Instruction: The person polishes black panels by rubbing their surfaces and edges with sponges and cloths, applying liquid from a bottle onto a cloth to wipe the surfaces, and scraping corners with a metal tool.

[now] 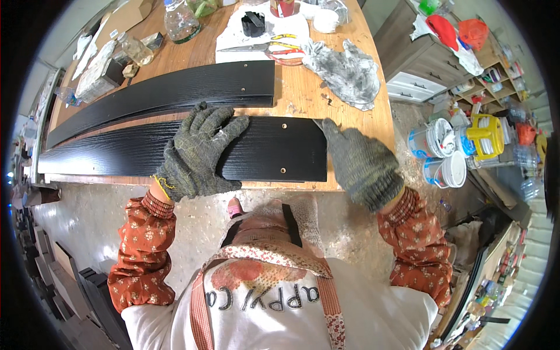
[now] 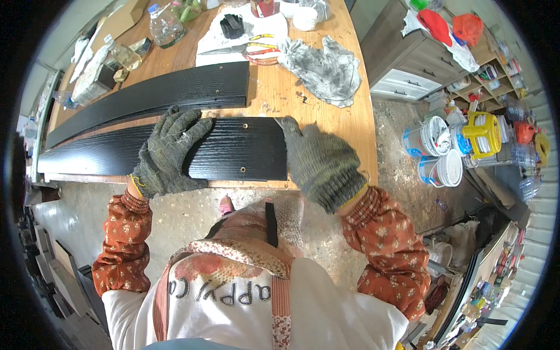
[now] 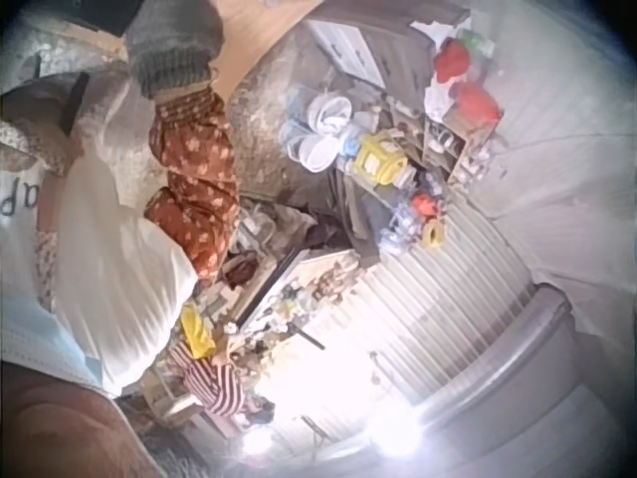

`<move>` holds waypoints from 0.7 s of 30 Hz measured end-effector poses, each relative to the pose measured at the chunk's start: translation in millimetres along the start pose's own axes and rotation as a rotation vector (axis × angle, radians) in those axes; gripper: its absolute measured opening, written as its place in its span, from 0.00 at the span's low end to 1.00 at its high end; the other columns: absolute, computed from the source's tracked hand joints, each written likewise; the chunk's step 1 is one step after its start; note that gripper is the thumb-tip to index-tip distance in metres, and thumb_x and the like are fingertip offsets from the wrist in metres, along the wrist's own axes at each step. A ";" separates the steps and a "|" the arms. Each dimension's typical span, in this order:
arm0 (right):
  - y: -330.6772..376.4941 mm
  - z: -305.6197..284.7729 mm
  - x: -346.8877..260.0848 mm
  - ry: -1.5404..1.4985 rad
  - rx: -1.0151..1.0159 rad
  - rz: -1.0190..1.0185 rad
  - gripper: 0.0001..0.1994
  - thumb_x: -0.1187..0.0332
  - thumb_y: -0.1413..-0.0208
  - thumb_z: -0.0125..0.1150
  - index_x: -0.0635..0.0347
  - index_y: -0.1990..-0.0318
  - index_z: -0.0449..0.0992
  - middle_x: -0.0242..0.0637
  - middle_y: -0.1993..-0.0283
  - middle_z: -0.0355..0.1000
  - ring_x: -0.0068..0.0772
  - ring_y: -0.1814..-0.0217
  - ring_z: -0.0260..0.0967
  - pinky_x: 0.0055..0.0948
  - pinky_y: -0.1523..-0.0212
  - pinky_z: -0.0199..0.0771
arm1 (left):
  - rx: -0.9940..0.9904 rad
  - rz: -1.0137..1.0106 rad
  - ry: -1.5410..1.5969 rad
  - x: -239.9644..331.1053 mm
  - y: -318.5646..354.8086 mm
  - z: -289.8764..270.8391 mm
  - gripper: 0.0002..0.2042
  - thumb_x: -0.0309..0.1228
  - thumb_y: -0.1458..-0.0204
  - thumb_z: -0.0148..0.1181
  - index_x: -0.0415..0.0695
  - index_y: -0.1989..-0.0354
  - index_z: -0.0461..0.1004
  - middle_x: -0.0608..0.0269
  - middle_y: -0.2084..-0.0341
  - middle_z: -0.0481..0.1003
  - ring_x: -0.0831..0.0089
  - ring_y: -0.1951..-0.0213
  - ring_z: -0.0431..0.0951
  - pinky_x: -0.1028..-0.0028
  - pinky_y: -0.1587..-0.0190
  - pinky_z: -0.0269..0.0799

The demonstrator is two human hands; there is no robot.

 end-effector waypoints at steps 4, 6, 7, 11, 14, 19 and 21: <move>7.0 1.1 1.3 -0.100 -0.004 -0.039 0.28 0.71 0.46 0.53 0.55 0.34 0.62 0.47 0.64 0.71 0.45 0.66 0.76 0.42 0.68 0.77 | -0.023 -0.008 0.009 -3.1 0.1 -1.9 0.50 0.51 0.73 0.75 0.48 0.35 0.63 0.44 0.41 0.65 0.45 0.37 0.63 0.47 0.30 0.50; 14.5 -3.7 -3.8 -0.136 0.011 -0.101 0.29 0.70 0.47 0.56 0.55 0.35 0.63 0.47 0.65 0.71 0.44 0.67 0.77 0.43 0.69 0.78 | -0.021 -0.012 0.027 -5.7 1.7 0.7 0.51 0.52 0.73 0.75 0.50 0.34 0.62 0.44 0.40 0.64 0.45 0.36 0.61 0.48 0.30 0.48; 29.0 -2.8 -11.7 -0.098 -0.019 -0.137 0.28 0.70 0.46 0.55 0.55 0.35 0.63 0.46 0.65 0.71 0.43 0.68 0.76 0.42 0.70 0.77 | -0.022 -0.018 0.026 -7.1 2.3 0.5 0.51 0.52 0.73 0.75 0.50 0.34 0.62 0.44 0.40 0.64 0.45 0.36 0.61 0.48 0.30 0.48; 42.1 -0.3 -15.3 -0.081 0.032 -0.186 0.27 0.69 0.46 0.53 0.57 0.35 0.64 0.44 0.67 0.69 0.40 0.70 0.75 0.39 0.72 0.76 | -0.012 0.008 -0.009 -7.6 -1.3 -0.1 0.51 0.52 0.73 0.75 0.46 0.35 0.63 0.43 0.41 0.65 0.45 0.38 0.64 0.47 0.31 0.51; 44.4 4.8 -11.1 -0.009 0.171 -0.246 0.28 0.68 0.47 0.55 0.60 0.36 0.65 0.41 0.68 0.67 0.37 0.74 0.72 0.37 0.75 0.73 | -0.017 0.014 -0.015 -6.9 -0.6 2.2 0.51 0.52 0.73 0.75 0.46 0.35 0.63 0.43 0.41 0.65 0.44 0.38 0.64 0.47 0.31 0.51; 41.4 4.4 -9.0 -0.011 0.159 -0.271 0.28 0.68 0.48 0.55 0.60 0.37 0.66 0.41 0.69 0.66 0.37 0.75 0.71 0.37 0.77 0.72 | -0.016 0.029 -0.001 -3.7 -0.3 3.9 0.51 0.53 0.74 0.76 0.46 0.35 0.64 0.42 0.41 0.65 0.44 0.38 0.64 0.47 0.31 0.50; 41.2 4.1 -8.3 -0.026 0.218 -0.324 0.27 0.68 0.47 0.55 0.61 0.37 0.66 0.42 0.69 0.66 0.38 0.74 0.71 0.37 0.77 0.72 | -0.015 0.009 0.002 -5.7 -1.3 1.8 0.52 0.49 0.76 0.76 0.51 0.34 0.63 0.45 0.40 0.64 0.46 0.37 0.62 0.47 0.30 0.49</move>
Point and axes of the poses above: each hand's wrist, its own y-axis away from the middle knuckle, its own z-axis out of the palm, x = y × z, the point moved 5 cm from there along -y, towards the middle knuckle
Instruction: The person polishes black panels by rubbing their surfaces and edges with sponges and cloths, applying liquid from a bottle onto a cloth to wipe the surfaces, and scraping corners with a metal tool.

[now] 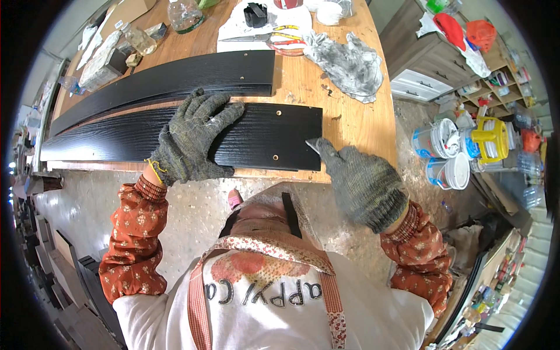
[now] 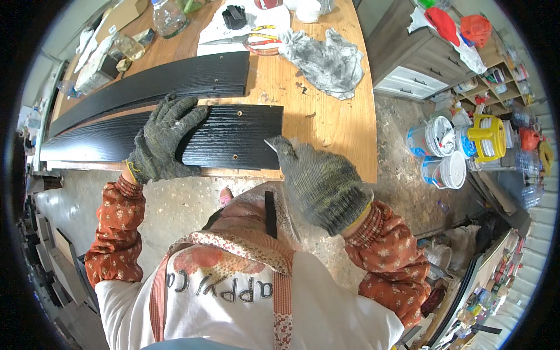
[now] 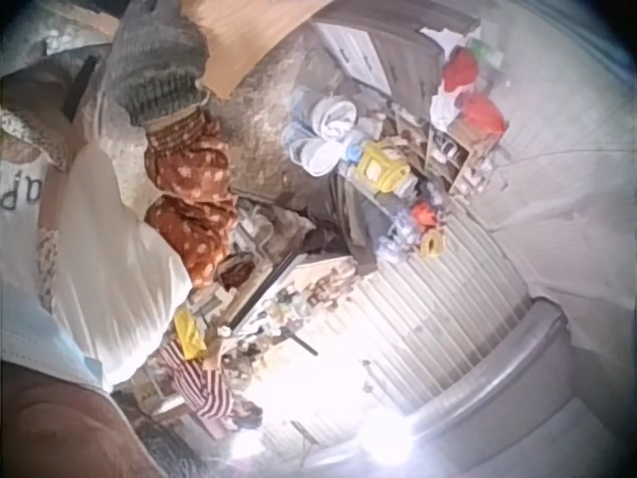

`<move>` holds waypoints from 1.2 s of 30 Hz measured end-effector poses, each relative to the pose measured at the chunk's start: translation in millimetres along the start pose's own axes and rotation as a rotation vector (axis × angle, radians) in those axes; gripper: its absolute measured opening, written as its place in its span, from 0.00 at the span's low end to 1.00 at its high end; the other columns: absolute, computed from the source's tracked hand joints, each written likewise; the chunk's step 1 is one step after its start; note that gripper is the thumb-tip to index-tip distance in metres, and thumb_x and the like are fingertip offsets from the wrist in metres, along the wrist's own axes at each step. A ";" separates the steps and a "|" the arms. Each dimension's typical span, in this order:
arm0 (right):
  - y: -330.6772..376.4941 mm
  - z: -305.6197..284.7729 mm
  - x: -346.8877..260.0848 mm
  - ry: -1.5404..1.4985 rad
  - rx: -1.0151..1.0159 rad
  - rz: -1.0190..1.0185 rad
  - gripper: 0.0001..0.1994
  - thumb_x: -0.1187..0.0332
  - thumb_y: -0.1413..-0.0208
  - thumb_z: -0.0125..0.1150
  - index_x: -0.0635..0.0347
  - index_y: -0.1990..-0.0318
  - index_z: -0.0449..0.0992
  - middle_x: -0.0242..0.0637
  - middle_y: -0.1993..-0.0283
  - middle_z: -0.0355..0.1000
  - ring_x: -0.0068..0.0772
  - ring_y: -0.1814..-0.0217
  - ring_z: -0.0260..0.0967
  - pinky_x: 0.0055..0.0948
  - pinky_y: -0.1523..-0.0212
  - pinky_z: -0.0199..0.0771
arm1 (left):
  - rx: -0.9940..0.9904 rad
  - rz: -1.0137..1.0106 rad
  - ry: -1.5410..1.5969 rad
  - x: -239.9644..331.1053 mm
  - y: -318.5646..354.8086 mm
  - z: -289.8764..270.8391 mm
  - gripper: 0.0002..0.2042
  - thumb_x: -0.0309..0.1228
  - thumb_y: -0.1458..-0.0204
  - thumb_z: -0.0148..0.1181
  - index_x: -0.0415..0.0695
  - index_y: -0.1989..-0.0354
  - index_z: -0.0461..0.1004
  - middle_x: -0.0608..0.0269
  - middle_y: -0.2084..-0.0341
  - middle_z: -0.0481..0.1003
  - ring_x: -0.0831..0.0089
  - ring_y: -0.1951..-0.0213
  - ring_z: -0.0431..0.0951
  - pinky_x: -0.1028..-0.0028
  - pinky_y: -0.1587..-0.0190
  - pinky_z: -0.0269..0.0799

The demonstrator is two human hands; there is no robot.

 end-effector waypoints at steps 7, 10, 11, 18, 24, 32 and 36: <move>3.6 -1.4 -6.3 0.009 -0.082 0.005 0.28 0.69 0.48 0.54 0.59 0.37 0.67 0.40 0.70 0.67 0.39 0.75 0.70 0.38 0.76 0.71 | -0.003 0.013 -0.019 -1.5 2.2 0.0 0.50 0.51 0.74 0.75 0.54 0.34 0.63 0.44 0.40 0.64 0.44 0.37 0.63 0.46 0.30 0.49; 0.2 -1.8 -10.0 0.011 -0.228 0.064 0.29 0.71 0.50 0.53 0.56 0.36 0.67 0.39 0.70 0.67 0.40 0.71 0.71 0.37 0.71 0.72 | -0.020 -0.026 -0.064 -5.3 2.2 -3.8 0.49 0.52 0.74 0.76 0.52 0.36 0.66 0.42 0.40 0.64 0.41 0.36 0.62 0.47 0.30 0.50; -0.8 0.1 -10.7 0.067 -0.182 0.051 0.29 0.71 0.50 0.54 0.56 0.36 0.67 0.39 0.70 0.67 0.41 0.71 0.71 0.38 0.71 0.73 | -0.017 -0.006 -0.045 -6.8 3.1 -5.9 0.49 0.53 0.74 0.76 0.52 0.36 0.66 0.42 0.39 0.63 0.41 0.36 0.61 0.47 0.30 0.49; 1.1 3.0 -4.0 0.036 -0.117 0.117 0.26 0.71 0.45 0.52 0.50 0.36 0.67 0.42 0.67 0.70 0.46 0.69 0.73 0.42 0.67 0.75 | 0.155 -0.028 -0.198 41.6 29.5 29.2 0.44 0.54 0.60 0.66 0.47 0.33 0.61 0.45 0.33 0.58 0.47 0.30 0.54 0.46 0.29 0.45; -26.8 -24.9 -9.5 -0.045 0.245 0.025 0.22 0.73 0.45 0.58 0.53 0.41 0.72 0.45 0.63 0.74 0.47 0.64 0.73 0.43 0.64 0.74 | 0.248 -0.151 -0.068 5.3 102.1 7.6 0.35 0.47 0.50 0.59 0.47 0.34 0.62 0.50 0.33 0.59 0.54 0.30 0.56 0.52 0.28 0.46; -55.6 -7.2 -7.6 0.126 0.071 -0.071 0.20 0.73 0.40 0.53 0.59 0.39 0.70 0.44 0.59 0.76 0.44 0.59 0.74 0.39 0.58 0.74 | 0.328 -0.938 -0.389 -164.1 292.4 -33.8 0.26 0.41 0.41 0.54 0.45 0.36 0.65 0.51 0.35 0.63 0.49 0.33 0.60 0.56 0.31 0.52; -47.1 3.7 63.7 -0.523 0.361 0.274 0.18 0.68 0.34 0.48 0.61 0.39 0.71 0.46 0.49 0.76 0.37 0.49 0.74 0.33 0.49 0.71 | 0.227 -1.006 -0.275 -178.0 301.6 -50.3 0.25 0.42 0.42 0.55 0.47 0.36 0.65 0.53 0.36 0.64 0.50 0.35 0.61 0.56 0.33 0.55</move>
Point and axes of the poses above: each hand's wrist, its own y-axis away from the middle knuckle, its own z-axis out of the palm, x = y × z, the point moved 5 cm from there along -y, towards the middle knuckle
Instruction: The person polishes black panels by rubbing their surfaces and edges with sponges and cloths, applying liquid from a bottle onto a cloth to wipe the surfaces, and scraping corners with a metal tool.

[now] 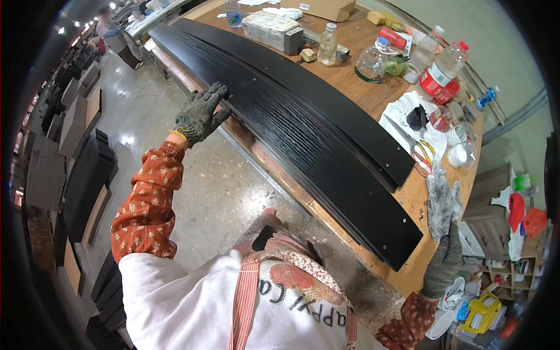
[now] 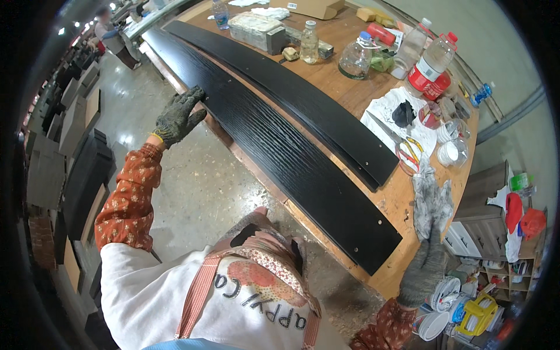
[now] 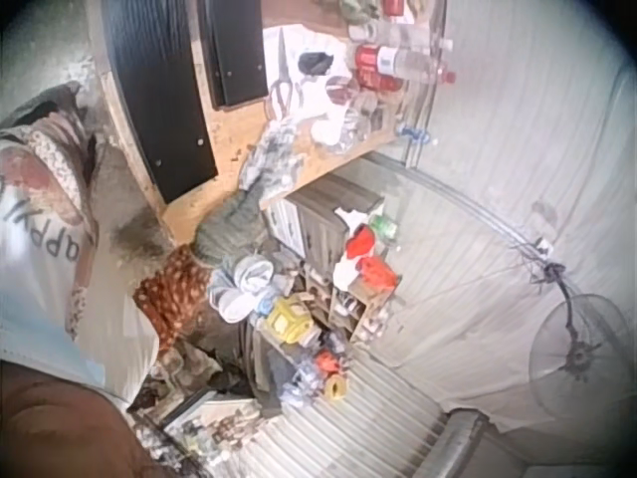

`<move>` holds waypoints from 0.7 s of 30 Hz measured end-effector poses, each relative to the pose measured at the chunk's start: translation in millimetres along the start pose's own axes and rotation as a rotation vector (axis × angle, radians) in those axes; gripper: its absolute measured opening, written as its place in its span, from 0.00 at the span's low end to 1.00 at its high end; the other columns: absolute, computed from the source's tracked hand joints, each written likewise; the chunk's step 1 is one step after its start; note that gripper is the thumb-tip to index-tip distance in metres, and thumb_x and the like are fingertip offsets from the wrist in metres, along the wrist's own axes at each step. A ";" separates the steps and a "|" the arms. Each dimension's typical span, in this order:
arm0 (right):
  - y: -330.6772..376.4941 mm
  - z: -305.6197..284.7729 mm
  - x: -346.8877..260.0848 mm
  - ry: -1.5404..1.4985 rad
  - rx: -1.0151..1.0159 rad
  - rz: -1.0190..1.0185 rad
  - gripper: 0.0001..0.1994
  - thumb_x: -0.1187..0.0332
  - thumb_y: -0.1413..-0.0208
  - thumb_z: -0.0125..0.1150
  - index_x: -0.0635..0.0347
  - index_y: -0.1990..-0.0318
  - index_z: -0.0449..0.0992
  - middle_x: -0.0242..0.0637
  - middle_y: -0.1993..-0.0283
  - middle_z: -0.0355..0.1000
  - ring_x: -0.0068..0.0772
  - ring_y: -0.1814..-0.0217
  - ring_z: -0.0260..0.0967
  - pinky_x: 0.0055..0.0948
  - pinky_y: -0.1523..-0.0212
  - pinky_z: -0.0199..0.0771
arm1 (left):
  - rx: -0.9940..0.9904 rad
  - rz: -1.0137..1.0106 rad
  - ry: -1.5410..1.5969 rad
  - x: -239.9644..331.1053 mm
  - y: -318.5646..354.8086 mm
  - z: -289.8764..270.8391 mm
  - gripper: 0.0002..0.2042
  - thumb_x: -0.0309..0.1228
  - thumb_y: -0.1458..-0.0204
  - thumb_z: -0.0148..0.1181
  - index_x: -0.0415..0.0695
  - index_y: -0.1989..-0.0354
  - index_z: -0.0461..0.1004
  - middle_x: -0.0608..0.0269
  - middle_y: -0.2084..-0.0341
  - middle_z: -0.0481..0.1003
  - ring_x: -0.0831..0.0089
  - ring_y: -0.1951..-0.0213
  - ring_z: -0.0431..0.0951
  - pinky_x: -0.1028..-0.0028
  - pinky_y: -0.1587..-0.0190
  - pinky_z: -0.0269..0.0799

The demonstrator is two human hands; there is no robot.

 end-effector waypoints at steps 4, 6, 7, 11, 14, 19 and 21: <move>1.0 53.6 88.4 0.271 0.010 0.225 0.17 0.68 0.35 0.51 0.64 0.42 0.73 0.47 0.47 0.75 0.39 0.44 0.72 0.30 0.44 0.70 | 0.018 0.160 -0.152 10.1 -8.9 -1.2 0.28 0.48 0.42 0.55 0.48 0.36 0.65 0.52 0.36 0.64 0.53 0.33 0.60 0.52 0.30 0.49; 6.1 65.9 90.5 0.252 0.043 0.266 0.17 0.68 0.35 0.51 0.63 0.42 0.73 0.46 0.47 0.76 0.37 0.45 0.72 0.30 0.44 0.69 | -0.024 0.289 -0.055 28.3 -14.2 -1.4 0.29 0.44 0.44 0.58 0.45 0.36 0.64 0.53 0.34 0.61 0.52 0.32 0.58 0.54 0.29 0.47; 2.6 68.3 92.2 0.225 0.073 0.287 0.17 0.67 0.34 0.52 0.63 0.41 0.73 0.45 0.47 0.76 0.34 0.46 0.72 0.31 0.44 0.69 | -0.061 0.361 0.024 40.7 -17.3 1.3 0.30 0.44 0.44 0.59 0.45 0.35 0.64 0.52 0.34 0.61 0.52 0.32 0.57 0.53 0.28 0.45; -1.2 46.4 98.6 0.069 0.179 0.283 0.20 0.65 0.35 0.53 0.61 0.38 0.71 0.40 0.51 0.77 0.28 0.57 0.72 0.27 0.52 0.72 | -0.023 0.445 0.223 4.5 -54.5 2.2 0.27 0.42 0.41 0.57 0.42 0.37 0.65 0.49 0.36 0.64 0.51 0.33 0.59 0.56 0.30 0.48; -13.5 23.6 59.9 0.197 0.086 0.567 0.20 0.66 0.34 0.52 0.62 0.38 0.71 0.35 0.55 0.75 0.21 0.65 0.69 0.24 0.65 0.73 | 0.008 -0.033 -0.047 -98.1 -79.8 8.5 0.25 0.40 0.39 0.55 0.40 0.37 0.64 0.48 0.38 0.65 0.50 0.34 0.60 0.58 0.30 0.48; 12.2 40.8 77.9 0.001 -0.127 0.260 0.20 0.70 0.40 0.50 0.61 0.40 0.72 0.47 0.42 0.73 0.43 0.38 0.68 0.35 0.37 0.64 | -0.151 0.587 0.708 2.0 -87.7 -37.2 0.22 0.31 0.47 0.61 0.39 0.43 0.70 0.48 0.50 0.75 0.49 0.49 0.75 0.58 0.44 0.70; 0.2 47.6 71.8 0.332 -0.227 0.452 0.21 0.66 0.39 0.52 0.58 0.38 0.70 0.46 0.39 0.70 0.44 0.35 0.65 0.35 0.36 0.63 | -0.019 0.786 0.402 10.4 -97.3 -56.4 0.20 0.27 0.51 0.63 0.40 0.47 0.74 0.51 0.56 0.79 0.51 0.52 0.78 0.58 0.45 0.71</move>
Point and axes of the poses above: each hand's wrist, its own y-axis away from the middle knuckle, its own z-axis out of the palm, x = y × z, the point moved 5 cm from there along -y, towards the middle knuckle
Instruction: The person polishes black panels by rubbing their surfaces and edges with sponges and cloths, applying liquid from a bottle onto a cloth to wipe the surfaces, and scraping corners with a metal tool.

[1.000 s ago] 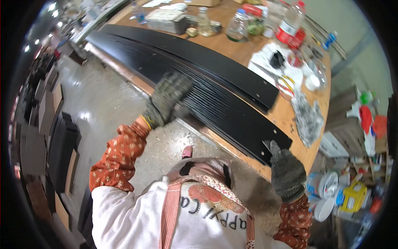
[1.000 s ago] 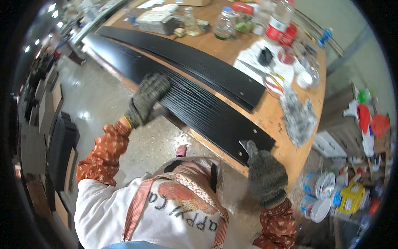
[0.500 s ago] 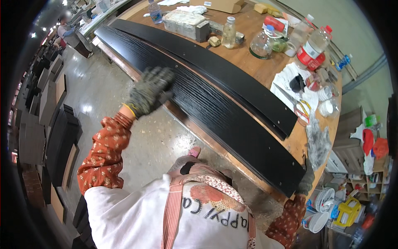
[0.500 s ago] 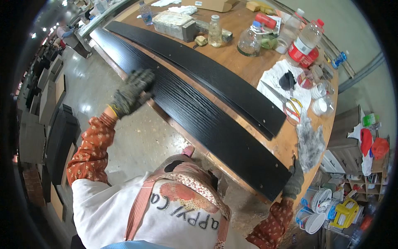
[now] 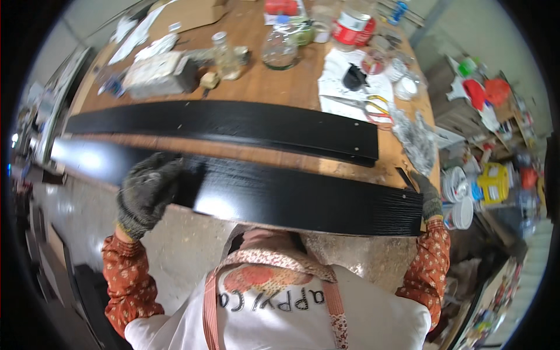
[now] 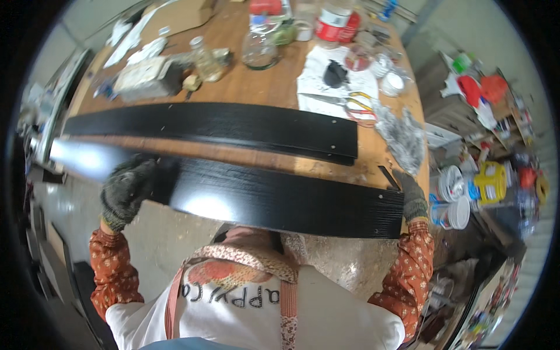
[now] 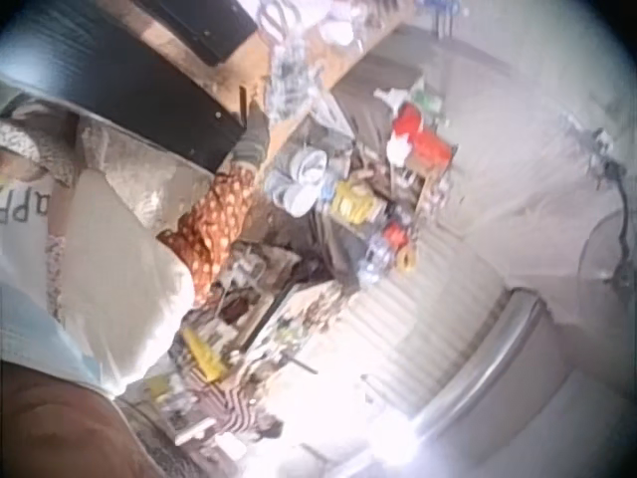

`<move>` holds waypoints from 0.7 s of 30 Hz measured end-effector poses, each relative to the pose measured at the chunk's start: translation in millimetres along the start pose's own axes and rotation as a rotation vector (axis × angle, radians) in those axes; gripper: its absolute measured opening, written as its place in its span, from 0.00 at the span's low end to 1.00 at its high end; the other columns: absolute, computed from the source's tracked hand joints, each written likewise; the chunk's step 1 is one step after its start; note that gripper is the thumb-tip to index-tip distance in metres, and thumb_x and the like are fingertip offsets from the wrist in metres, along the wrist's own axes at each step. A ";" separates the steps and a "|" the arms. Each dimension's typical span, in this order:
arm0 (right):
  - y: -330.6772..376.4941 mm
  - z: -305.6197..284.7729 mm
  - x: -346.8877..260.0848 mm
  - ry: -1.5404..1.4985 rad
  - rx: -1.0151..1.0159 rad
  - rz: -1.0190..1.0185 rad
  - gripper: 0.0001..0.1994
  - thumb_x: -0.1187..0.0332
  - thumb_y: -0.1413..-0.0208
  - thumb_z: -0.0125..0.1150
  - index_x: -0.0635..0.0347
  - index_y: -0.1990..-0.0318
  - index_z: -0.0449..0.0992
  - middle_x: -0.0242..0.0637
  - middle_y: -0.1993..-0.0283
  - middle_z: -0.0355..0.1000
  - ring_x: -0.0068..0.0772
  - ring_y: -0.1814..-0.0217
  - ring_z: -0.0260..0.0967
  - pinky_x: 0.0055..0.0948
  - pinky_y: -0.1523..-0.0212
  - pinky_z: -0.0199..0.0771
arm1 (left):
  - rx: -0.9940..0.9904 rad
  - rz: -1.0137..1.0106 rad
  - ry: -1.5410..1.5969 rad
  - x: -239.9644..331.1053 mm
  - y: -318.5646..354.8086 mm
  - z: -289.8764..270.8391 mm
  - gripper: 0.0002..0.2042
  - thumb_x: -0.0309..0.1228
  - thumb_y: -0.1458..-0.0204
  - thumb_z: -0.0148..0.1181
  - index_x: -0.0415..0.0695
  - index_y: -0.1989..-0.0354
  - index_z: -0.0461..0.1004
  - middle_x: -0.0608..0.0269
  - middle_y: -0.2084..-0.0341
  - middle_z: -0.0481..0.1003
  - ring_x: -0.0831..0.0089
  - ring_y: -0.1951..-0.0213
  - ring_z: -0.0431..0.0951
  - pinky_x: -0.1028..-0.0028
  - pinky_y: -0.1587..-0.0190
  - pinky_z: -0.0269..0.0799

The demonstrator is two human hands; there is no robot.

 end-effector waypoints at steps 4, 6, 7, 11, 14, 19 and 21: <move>-12.2 -41.3 -30.1 0.059 0.176 0.083 0.32 0.60 0.48 0.69 0.60 0.37 0.67 0.50 0.39 0.69 0.48 0.35 0.65 0.37 0.39 0.66 | 0.148 -0.328 0.196 -92.5 5.8 2.9 0.23 0.20 0.51 0.59 0.41 0.43 0.72 0.54 0.54 0.78 0.63 0.50 0.76 0.67 0.47 0.72; -30.7 -55.4 -30.9 0.279 0.136 0.037 0.38 0.51 0.48 0.66 0.54 0.32 0.60 0.53 0.36 0.65 0.54 0.34 0.63 0.43 0.36 0.63 | 0.165 -0.341 0.193 -101.8 -22.2 3.5 0.25 0.17 0.50 0.57 0.40 0.40 0.69 0.54 0.52 0.76 0.70 0.50 0.74 0.70 0.49 0.73; -44.5 -54.5 -37.9 0.276 0.141 0.007 0.38 0.51 0.48 0.66 0.54 0.32 0.60 0.53 0.36 0.65 0.54 0.34 0.63 0.43 0.36 0.63 | 0.126 -0.484 0.452 -118.6 -25.7 20.3 0.28 0.21 0.50 0.61 0.42 0.37 0.66 0.53 0.48 0.74 0.66 0.47 0.74 0.68 0.47 0.71; -94.5 -35.5 -28.8 0.591 0.161 0.102 0.44 0.45 0.52 0.65 0.51 0.29 0.56 0.55 0.33 0.62 0.58 0.31 0.58 0.44 0.32 0.57 | -0.103 -0.650 0.515 -141.6 -54.0 66.3 0.37 0.34 0.52 0.68 0.45 0.32 0.58 0.51 0.44 0.71 0.60 0.46 0.75 0.64 0.43 0.70; -113.0 -17.5 -24.1 0.319 0.103 0.168 0.31 0.57 0.47 0.60 0.53 0.35 0.65 0.52 0.36 0.65 0.54 0.34 0.62 0.44 0.35 0.61 | -0.243 -0.743 0.301 -143.0 -70.7 71.4 0.40 0.42 0.55 0.70 0.45 0.33 0.59 0.51 0.44 0.71 0.59 0.46 0.75 0.64 0.43 0.70; -108.8 -25.0 9.5 0.266 0.166 0.112 0.25 0.59 0.44 0.58 0.55 0.39 0.68 0.54 0.44 0.72 0.54 0.41 0.69 0.44 0.40 0.67 | -0.036 -0.625 0.258 -170.3 -145.9 109.5 0.42 0.48 0.58 0.71 0.43 0.35 0.60 0.47 0.48 0.73 0.58 0.48 0.75 0.61 0.44 0.69; -94.4 -40.6 14.4 0.275 0.310 0.187 0.24 0.60 0.44 0.56 0.56 0.40 0.69 0.56 0.45 0.72 0.57 0.43 0.69 0.45 0.42 0.68 | 0.018 -0.544 0.254 -184.6 -182.3 133.7 0.41 0.48 0.58 0.71 0.42 0.37 0.62 0.47 0.50 0.74 0.58 0.49 0.75 0.61 0.45 0.69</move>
Point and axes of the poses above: each hand's wrist, its own y-axis away from the middle knuckle, its own z-axis out of the palm, x = y × z, the point moved 5 cm from there along -y, towards the middle knuckle
